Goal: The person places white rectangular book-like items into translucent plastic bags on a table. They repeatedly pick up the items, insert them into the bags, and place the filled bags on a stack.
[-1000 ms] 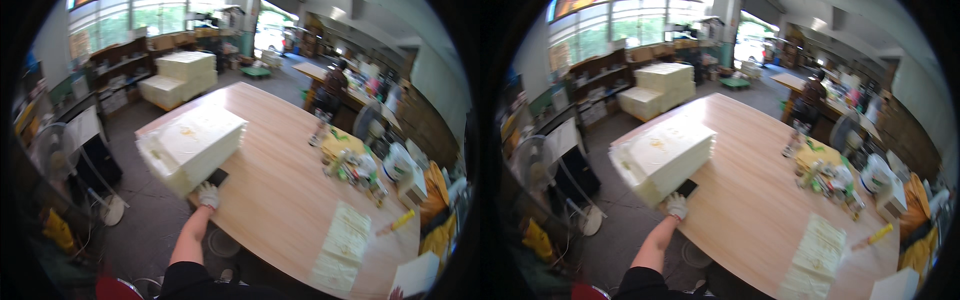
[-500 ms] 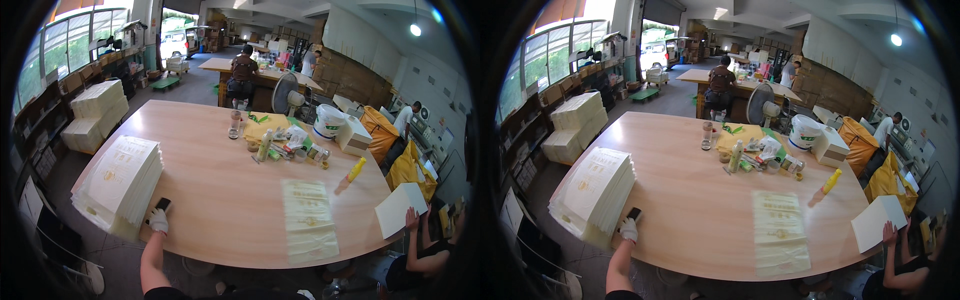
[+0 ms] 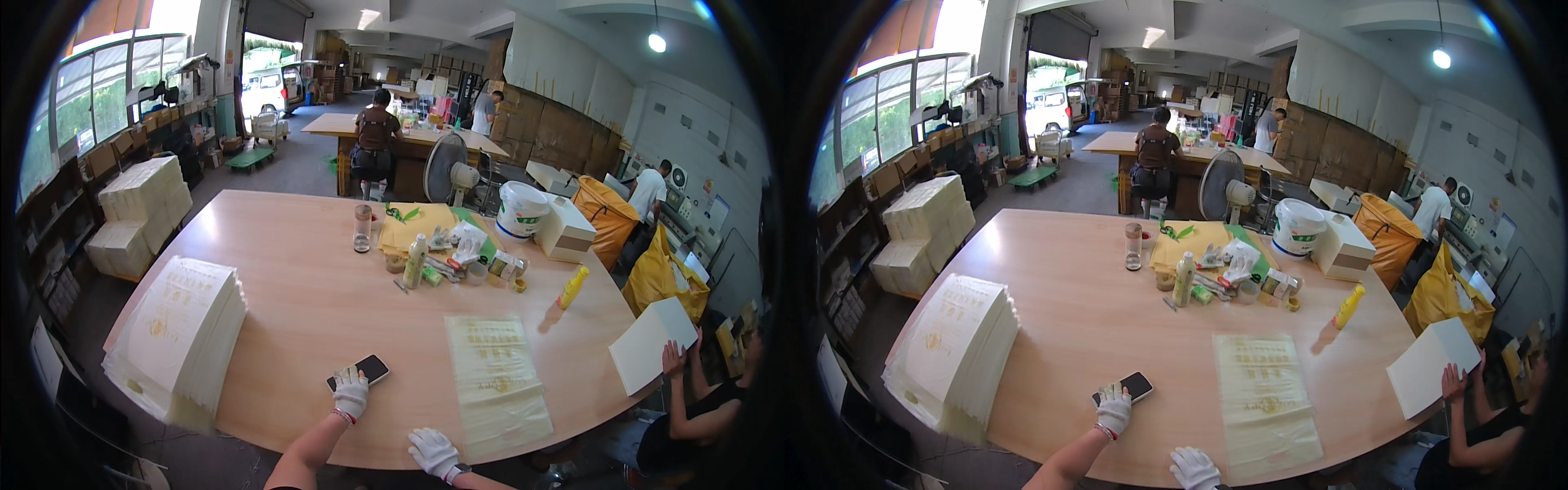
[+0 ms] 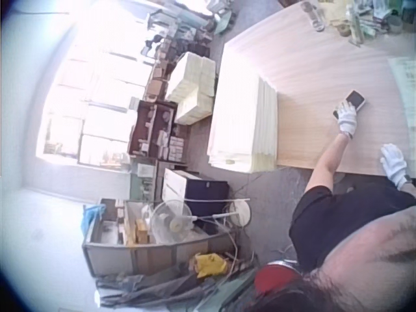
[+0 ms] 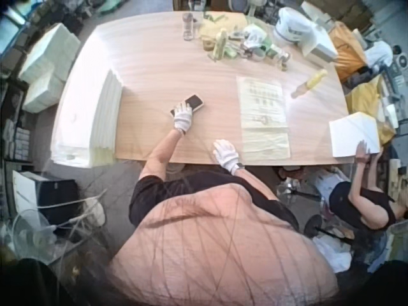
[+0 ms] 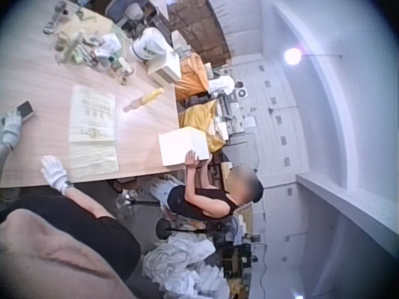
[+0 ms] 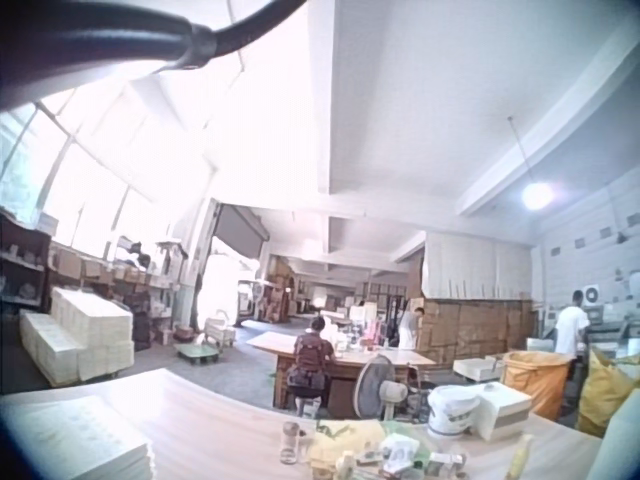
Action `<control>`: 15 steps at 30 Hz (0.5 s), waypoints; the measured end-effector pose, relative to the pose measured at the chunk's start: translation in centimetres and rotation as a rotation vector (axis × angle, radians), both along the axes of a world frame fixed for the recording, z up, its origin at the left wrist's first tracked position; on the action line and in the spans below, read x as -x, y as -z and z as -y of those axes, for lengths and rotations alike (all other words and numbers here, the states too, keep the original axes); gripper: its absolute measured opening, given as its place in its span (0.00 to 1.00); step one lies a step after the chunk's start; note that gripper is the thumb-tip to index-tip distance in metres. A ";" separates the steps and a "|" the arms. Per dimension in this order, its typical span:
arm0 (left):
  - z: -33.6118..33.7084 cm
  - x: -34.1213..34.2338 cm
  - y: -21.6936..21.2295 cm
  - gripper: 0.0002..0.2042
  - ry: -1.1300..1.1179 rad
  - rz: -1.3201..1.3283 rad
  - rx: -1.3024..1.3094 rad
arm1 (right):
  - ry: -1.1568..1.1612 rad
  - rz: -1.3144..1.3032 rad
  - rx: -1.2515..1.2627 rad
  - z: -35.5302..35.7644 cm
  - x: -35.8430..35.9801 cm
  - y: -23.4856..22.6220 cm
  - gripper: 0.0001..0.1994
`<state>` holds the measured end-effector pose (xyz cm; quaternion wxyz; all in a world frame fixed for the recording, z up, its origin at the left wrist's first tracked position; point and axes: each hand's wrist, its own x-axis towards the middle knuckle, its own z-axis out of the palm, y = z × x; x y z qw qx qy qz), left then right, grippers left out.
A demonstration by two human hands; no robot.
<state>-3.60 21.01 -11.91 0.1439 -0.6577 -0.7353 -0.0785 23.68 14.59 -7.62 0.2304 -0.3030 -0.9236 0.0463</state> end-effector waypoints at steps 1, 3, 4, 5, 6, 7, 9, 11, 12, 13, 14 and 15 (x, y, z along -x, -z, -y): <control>-1.2 0.6 -0.1 0.17 -0.015 0.007 -0.011 | -0.004 0.016 0.011 0.1 0.4 -1.1 0.17; -3.1 1.1 -0.7 0.17 -0.029 0.033 -0.021 | 0.051 0.053 0.155 0.7 0.1 -0.8 0.18; -4.5 1.7 -0.3 0.17 -0.018 0.034 -0.065 | 0.081 0.072 0.229 0.8 -0.2 -0.7 0.18; -6.5 2.7 0.5 0.17 -0.006 0.035 -0.107 | 0.070 0.059 0.188 0.5 0.0 -1.3 0.18; -8.1 3.6 1.1 0.18 0.008 0.036 -0.150 | 0.061 0.046 0.146 -0.1 0.3 -2.1 0.18; -9.5 3.6 0.4 0.19 -0.004 0.039 -0.136 | 0.074 0.035 0.121 0.0 0.2 -2.4 0.18; -12.8 4.4 -0.3 0.24 -0.069 0.049 -0.194 | 0.068 0.189 0.325 -0.5 0.7 -2.1 0.18; -15.5 5.8 -1.6 0.22 -0.100 0.104 -0.211 | 0.027 0.048 0.103 -0.6 1.1 -3.2 0.16; -17.0 7.0 -1.3 0.21 -0.104 0.058 -0.246 | 0.014 0.022 0.125 -0.8 1.1 -3.6 0.16; -17.9 7.9 -1.8 0.22 -0.093 0.082 -0.220 | 0.014 0.029 0.150 -0.9 1.2 -3.8 0.16; -19.3 8.5 -1.2 0.23 -0.104 0.133 -0.162 | 0.020 0.035 0.172 -0.8 1.2 -3.9 0.16; -20.4 8.0 -2.2 0.24 -0.121 0.172 -0.113 | 0.031 0.039 0.193 -0.6 1.0 -4.0 0.16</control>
